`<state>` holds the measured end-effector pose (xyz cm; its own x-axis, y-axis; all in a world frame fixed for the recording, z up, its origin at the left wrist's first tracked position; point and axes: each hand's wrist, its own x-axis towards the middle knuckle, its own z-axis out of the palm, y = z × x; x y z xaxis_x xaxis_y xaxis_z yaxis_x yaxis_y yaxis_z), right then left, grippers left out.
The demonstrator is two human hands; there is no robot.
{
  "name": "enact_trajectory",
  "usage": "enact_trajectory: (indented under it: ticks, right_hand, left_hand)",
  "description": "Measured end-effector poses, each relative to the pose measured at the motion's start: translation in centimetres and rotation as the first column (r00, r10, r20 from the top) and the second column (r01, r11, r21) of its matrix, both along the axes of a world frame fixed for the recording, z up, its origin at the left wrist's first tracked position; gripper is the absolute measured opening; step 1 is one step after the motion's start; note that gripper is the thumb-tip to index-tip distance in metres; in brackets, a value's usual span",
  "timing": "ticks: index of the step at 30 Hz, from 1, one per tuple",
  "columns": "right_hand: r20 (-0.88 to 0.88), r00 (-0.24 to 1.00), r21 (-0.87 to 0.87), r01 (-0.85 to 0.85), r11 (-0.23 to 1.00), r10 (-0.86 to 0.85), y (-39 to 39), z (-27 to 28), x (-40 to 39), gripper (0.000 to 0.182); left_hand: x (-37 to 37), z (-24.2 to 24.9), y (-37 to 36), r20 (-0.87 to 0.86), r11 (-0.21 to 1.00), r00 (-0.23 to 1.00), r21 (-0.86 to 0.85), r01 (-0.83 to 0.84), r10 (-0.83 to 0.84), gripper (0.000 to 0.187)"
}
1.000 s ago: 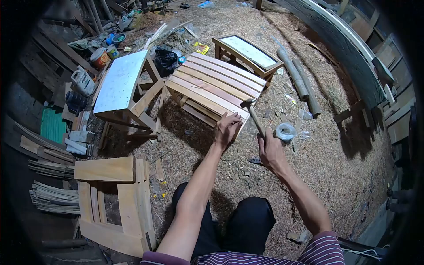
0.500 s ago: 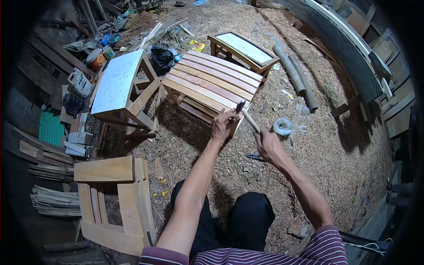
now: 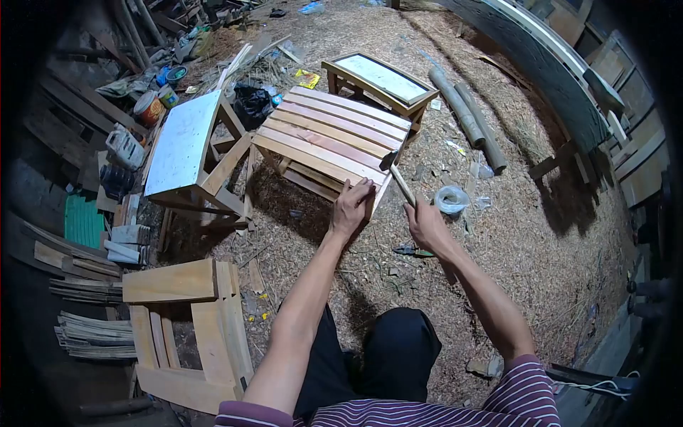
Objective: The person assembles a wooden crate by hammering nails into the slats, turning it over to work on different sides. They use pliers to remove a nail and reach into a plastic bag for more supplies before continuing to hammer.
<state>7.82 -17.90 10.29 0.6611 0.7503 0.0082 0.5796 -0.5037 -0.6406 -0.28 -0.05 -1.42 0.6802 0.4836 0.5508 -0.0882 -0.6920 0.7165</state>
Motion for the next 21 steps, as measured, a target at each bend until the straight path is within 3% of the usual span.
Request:
enact_trajectory:
  ticks: [5, 7, 9, 12, 15, 21]
  right_hand:
    - [0.057, 0.99, -0.001, -0.132, 0.991, 0.132, 0.3, -5.8, 1.7, 0.026]
    - [-0.055, 0.997, -0.123, -0.067, 0.99, 0.061, 0.4, -4.9, 1.0, 0.026]
    - [-0.073, 0.995, -0.117, -0.078, 0.99, 0.07, 0.2, -3.7, 1.2, 0.028]
    - [-0.185, 0.982, -0.12, -0.069, 0.99, 0.046, 0.1, -1.1, 0.9, 0.029]
    - [-0.109, 0.994, -0.059, -0.04, 0.997, 0.034, -0.8, 2.1, -1.2, 0.027]
    - [-0.003, 0.992, -0.087, -0.126, 0.988, 0.126, -1.0, -0.1, -0.7, 0.021]
  left_hand:
    - [0.5, 1.0, -0.9, -0.071, 0.998, 0.996, -0.045, -0.051, 0.048, 0.012]
    - [0.2, 0.5, -1.3, -0.008, 0.989, 0.998, -0.13, -0.07, 0.069, 0.013]
    - [0.1, 0.3, -1.3, -0.018, 0.988, 0.998, -0.141, -0.057, 0.055, 0.014]
    - [-0.2, 0.3, -0.9, -0.023, 0.998, 0.999, -0.048, -0.028, 0.027, 0.015]
    - [-0.1, 0.5, -1.0, -0.054, 0.996, 0.998, -0.077, -0.033, 0.029, 0.016]
    - [-0.2, -0.1, 0.2, -0.063, 1.0, 0.998, -0.011, -0.004, 0.003, 0.017]
